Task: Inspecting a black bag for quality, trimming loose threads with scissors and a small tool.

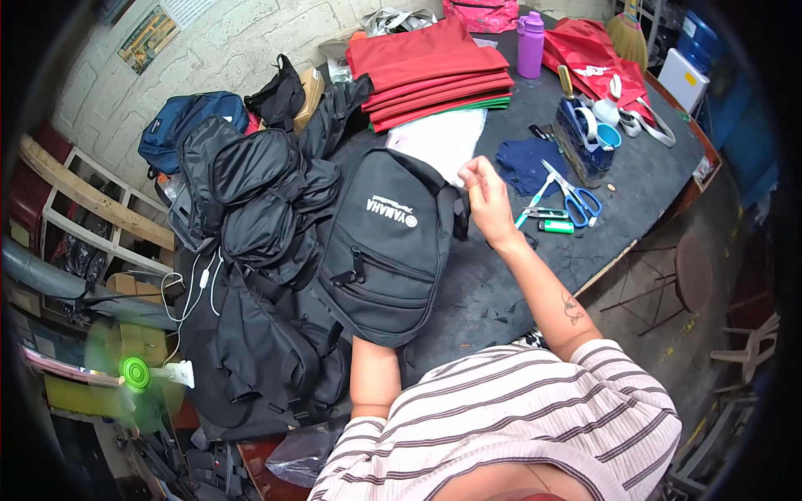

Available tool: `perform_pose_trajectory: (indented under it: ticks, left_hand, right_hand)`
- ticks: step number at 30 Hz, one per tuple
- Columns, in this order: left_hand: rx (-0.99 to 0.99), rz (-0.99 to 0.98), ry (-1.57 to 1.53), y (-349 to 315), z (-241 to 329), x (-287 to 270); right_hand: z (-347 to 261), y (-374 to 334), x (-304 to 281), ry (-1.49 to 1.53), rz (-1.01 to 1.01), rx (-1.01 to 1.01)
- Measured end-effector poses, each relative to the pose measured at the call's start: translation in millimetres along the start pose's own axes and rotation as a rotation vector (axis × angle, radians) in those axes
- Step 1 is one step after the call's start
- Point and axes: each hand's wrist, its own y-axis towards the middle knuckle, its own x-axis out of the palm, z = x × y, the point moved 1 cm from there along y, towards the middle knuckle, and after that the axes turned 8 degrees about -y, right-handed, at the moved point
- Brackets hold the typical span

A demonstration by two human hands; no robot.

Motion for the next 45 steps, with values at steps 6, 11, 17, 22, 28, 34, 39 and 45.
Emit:
perform_pose_trajectory:
  ticks: [6, 11, 17, 22, 28, 34, 39, 45]
  left_hand:
    - [0.004, 0.014, 0.041, 7, -2, -11]
    - [-0.003, 0.025, 0.079, -3, -8, 9]
    - [0.011, 0.044, 0.109, -4, -10, 17]
    - [0.005, 0.086, 0.136, -22, -17, 20]
    - [-0.001, 0.133, 0.170, -32, -22, 29]
    - [0.000, 0.163, 0.209, -33, -25, 32]
    - [-0.014, 0.179, 0.244, -27, -28, 18]
    - [-0.036, 0.169, 0.279, -38, -35, -10]
  right_hand:
    - [22, 3, 14, 0.194, -0.025, -0.038]
    - [7, -9, 12, 0.289, -0.473, 0.349]
    - [46, 11, -10, 0.341, -0.313, 0.235]
    - [-11, 15, -14, 0.832, -0.594, 0.450]
    - [-19, 1, -1, 0.965, -0.480, 0.539]
    - [-9, 8, -3, 0.890, -0.618, 0.419]
    - [-22, -1, 1, 0.807, -0.534, 0.526]
    - [-19, 22, -8, 0.497, -0.424, 0.474]
